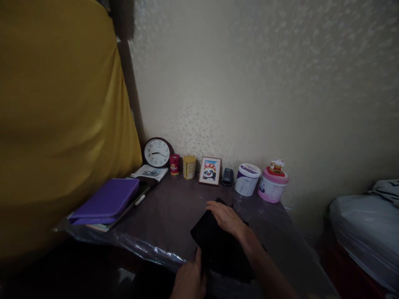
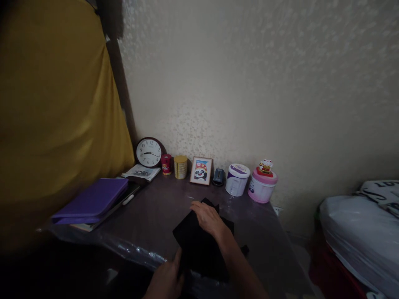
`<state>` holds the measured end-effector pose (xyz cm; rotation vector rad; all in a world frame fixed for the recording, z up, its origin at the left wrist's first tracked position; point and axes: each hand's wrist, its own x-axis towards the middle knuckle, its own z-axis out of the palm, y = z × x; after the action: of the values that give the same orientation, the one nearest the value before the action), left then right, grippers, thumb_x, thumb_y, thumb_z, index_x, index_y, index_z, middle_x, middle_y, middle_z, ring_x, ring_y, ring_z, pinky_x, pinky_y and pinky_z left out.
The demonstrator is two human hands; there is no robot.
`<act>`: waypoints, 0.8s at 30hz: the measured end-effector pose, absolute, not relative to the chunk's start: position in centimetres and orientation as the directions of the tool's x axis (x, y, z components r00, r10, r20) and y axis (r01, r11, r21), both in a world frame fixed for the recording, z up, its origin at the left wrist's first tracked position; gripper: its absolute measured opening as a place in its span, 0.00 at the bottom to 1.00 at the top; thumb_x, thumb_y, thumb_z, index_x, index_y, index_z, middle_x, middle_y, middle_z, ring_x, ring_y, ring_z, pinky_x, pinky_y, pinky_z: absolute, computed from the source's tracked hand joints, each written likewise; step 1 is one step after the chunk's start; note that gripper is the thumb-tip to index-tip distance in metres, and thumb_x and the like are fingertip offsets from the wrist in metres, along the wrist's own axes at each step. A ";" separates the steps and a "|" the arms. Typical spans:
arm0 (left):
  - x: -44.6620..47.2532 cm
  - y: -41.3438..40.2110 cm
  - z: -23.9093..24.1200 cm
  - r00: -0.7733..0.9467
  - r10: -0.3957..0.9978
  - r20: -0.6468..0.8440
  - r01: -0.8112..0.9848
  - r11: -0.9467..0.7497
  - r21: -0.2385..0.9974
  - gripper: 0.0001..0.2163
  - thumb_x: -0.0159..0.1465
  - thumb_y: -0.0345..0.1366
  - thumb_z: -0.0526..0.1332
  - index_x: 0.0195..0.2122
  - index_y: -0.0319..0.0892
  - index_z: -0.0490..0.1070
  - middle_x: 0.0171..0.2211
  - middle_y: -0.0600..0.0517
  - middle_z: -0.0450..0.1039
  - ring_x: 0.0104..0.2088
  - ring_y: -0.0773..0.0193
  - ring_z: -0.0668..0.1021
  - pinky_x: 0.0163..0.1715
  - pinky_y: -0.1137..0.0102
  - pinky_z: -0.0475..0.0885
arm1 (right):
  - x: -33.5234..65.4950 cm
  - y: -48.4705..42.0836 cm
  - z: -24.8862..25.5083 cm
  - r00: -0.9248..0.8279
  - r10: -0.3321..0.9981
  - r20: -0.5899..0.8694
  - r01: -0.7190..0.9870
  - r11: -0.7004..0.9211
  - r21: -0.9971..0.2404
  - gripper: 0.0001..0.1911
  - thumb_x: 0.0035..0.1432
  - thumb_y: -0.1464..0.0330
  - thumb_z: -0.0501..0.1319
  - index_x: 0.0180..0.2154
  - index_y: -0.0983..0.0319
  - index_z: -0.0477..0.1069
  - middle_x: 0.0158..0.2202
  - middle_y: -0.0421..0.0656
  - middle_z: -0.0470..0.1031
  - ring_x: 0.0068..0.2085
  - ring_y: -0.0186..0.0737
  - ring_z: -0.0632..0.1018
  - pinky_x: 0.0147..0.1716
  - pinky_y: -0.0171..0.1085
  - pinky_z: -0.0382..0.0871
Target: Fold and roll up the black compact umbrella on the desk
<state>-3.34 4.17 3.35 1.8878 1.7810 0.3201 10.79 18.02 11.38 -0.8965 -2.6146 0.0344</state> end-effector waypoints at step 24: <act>-2.3 3.9 4.8 0.048 0.948 -0.316 0.911 0.088 0.402 0.31 0.59 0.25 0.49 0.63 0.33 0.36 0.54 0.39 0.64 0.48 0.59 0.73 0.45 0.71 0.67 | 6.6 21.8 9.5 -0.742 0.670 0.016 0.668 0.739 0.087 0.14 0.59 0.74 0.48 0.38 0.62 0.71 0.41 0.48 0.72 0.37 0.39 0.75 0.35 0.34 0.66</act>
<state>-2.29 3.93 4.83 1.8238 1.8637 0.0930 6.63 21.84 9.46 -1.1335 -2.9445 -0.1374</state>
